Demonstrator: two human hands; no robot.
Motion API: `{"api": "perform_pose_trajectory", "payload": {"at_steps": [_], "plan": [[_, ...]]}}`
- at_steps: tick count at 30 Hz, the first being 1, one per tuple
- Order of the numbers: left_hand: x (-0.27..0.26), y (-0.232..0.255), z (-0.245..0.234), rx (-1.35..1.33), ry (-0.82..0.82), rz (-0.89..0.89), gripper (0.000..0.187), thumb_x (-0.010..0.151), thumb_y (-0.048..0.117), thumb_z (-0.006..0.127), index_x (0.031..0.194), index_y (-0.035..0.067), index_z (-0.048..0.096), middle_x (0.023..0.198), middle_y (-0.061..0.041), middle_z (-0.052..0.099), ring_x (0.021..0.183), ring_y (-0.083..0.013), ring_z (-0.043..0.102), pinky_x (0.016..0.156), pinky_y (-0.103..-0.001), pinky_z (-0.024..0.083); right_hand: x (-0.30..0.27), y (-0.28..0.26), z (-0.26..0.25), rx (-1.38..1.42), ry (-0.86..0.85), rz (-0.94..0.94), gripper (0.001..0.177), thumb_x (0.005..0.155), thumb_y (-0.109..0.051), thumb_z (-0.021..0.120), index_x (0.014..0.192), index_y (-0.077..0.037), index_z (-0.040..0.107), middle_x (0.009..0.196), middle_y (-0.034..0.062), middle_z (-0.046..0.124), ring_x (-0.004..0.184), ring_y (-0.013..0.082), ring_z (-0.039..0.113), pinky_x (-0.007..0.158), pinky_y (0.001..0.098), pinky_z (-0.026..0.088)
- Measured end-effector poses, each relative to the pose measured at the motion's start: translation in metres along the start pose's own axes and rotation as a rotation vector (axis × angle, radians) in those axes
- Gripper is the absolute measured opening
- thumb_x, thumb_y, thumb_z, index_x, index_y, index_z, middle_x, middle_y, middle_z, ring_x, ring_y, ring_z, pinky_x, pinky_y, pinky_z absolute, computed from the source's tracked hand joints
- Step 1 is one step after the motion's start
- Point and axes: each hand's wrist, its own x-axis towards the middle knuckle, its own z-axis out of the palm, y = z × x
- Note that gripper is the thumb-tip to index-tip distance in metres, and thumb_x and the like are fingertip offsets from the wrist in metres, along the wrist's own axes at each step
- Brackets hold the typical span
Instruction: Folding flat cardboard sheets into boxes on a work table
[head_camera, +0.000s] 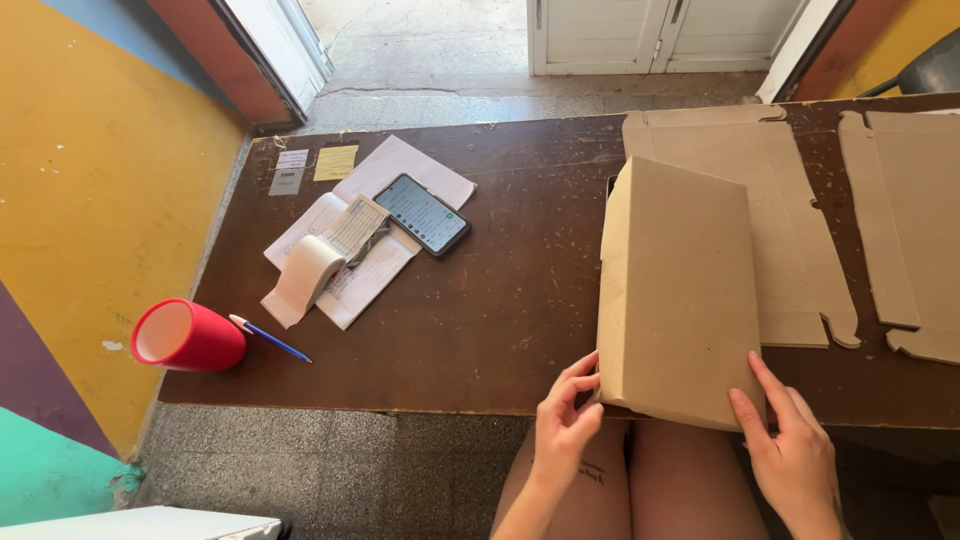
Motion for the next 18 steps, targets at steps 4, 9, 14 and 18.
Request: {"api": "perform_pose_trajectory", "payload": {"at_steps": [4,9,14,18], "plan": [[0.002,-0.012,-0.004,-0.212,0.000,-0.050,0.033,0.081,0.015,0.080,0.112,0.008,0.070,0.146,-0.018,0.053,0.140,-0.0293,0.050,0.116,-0.044,0.046,0.010,0.015,0.004,-0.033,-0.012,-0.058,0.065,0.095,-0.048,0.055,0.158,-0.036,0.052,0.105,0.0005,0.061,0.085,0.0243,0.056,0.085,0.0359,0.045],[0.004,-0.009,0.005,-0.156,-0.022,0.030,0.038,0.077,-0.004,0.083,0.109,0.009,0.068,0.135,-0.013,0.047,0.132,-0.0201,0.049,0.107,-0.035,0.058,0.010,0.005,-0.006,0.003,-0.084,0.003,0.066,0.095,-0.046,0.056,0.159,-0.037,0.051,0.103,0.0014,0.061,0.084,0.0246,0.055,0.085,0.0340,0.043],[0.006,-0.037,0.002,-0.179,0.076,0.066,0.022,0.082,-0.008,0.079,0.082,0.012,0.069,0.127,-0.012,0.052,0.133,-0.0299,0.053,0.092,-0.035,0.060,0.008,-0.003,-0.011,0.002,-0.126,0.017,0.067,0.091,-0.046,0.059,0.157,-0.041,0.051,0.119,-0.0035,0.063,0.102,0.0225,0.063,0.095,0.0333,0.044],[0.004,-0.018,0.007,-0.237,0.085,0.067,0.037,0.082,-0.005,0.080,0.111,0.008,0.061,0.126,-0.014,0.061,0.124,-0.0250,0.059,0.109,-0.039,0.056,0.011,0.005,0.002,-0.092,-0.060,-0.066,0.072,0.090,-0.050,0.055,0.160,-0.033,0.046,0.133,-0.0028,0.062,0.098,0.0276,0.066,0.088,0.0408,0.048]]}}
